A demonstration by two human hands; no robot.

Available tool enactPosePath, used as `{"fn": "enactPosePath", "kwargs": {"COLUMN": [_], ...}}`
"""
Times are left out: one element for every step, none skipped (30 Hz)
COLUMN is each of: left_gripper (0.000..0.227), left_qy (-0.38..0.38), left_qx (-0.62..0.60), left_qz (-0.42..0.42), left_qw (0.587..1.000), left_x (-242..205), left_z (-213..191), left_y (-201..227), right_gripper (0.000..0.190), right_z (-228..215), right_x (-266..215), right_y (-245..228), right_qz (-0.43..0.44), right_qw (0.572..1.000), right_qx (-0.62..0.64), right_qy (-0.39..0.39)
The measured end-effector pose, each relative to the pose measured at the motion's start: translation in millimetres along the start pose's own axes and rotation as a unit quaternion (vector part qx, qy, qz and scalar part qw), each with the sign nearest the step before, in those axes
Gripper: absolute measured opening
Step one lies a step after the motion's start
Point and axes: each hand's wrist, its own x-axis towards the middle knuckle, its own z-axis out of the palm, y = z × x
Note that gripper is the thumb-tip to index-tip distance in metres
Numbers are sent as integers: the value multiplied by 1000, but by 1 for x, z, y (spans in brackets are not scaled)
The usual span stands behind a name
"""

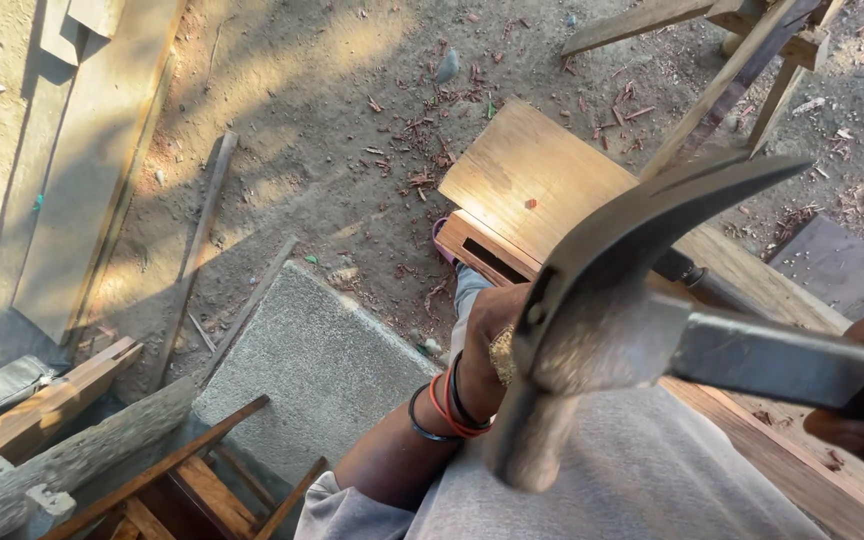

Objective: Use a hammer and chisel to carve or shape a piece of wood.

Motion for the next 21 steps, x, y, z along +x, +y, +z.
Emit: {"fn": "enactPosePath", "kwargs": {"left_gripper": [37, 38, 40, 40, 41, 41, 41, 41, 42, 42, 35, 29, 29, 25, 21, 21, 24, 30, 30, 27, 24], "left_qy": [-1, 18, 37, 35, 21, 8, 5, -5, -15, -17, -10, -3, -7, 18, 43, 40, 33, 23, 23, 38, 49], "left_qx": [1, -47, -96, -96, -111, -126, -127, -140, -153, -153, -76, 0, 1, 94, 184, 182, -9, -199, -198, 66, 322], "left_qz": [1, -33, -66, -66, -86, -107, -108, -92, -74, -74, -57, -39, -38, -37, -40, -43, -12, 16, 16, -8, -29], "left_qw": [1000, 998, 992, 993, 990, 986, 986, 986, 985, 985, 995, 999, 999, 995, 981, 982, 999, 980, 980, 997, 945], "left_x": [-3, -5, -8, -2, 5, 12, 12, 12, 13, 11, 9, 7, 11, 15, 17, 18, 21, 23, 24, 24, 28], "left_z": [2, 4, 6, 8, 11, 13, 13, 14, 13, 13, 12, 12, 14, 16, 21, 20, 19, 17, 19, 21, 23], "left_y": [-5, -11, -16, -4, 8, 20, 18, 16, 15, 6, -3, -12, -4, 4, 11, 7, 1, -4, -3, -2, -3], "right_gripper": [38, 38, 38, 38, 43, 48, 48, 51, 54, 54, 55, 55, 55, 52, 50, 50, 47, 45, 45, 44, 44], "right_z": [5, 16, 31, 30, 28, 27, 31, 36, 40, 42, 43, 44, 44, 43, 42, 42, 41, 40, 43, 46, 47], "right_x": [10, 16, 18, 24, 30, 36, 35, 34, 35, 38, 42, 45, 45, 45, 42, 38, 38, 38, 44, 50, 57], "right_y": [-23, -47, -73, -101, -129, -157, -180, -204, -228, -244, -260, -276, -273, -271, -268, -256, -244, -232, -247, -261, -275], "right_qz": [3, 6, 11, 10, 33, 55, 57, 19, -19, -19, -91, -163, -163, -183, -200, -196, -194, -191, -191, -152, -112], "right_qw": [1000, 1000, 1000, 1000, 991, 964, 964, 960, 953, 953, 955, 950, 950, 949, 948, 949, 949, 948, 948, 935, 915], "right_qx": [4, 8, 12, 13, -116, -243, -242, -270, -298, -297, -283, -266, -265, -257, -247, -246, -250, -255, -254, -314, -376], "right_qy": [-4, -9, -13, -11, -52, -92, -91, -75, -58, -56, -23, 11, 15, 12, 5, 6, -7, -20, -20, -60, -93]}}
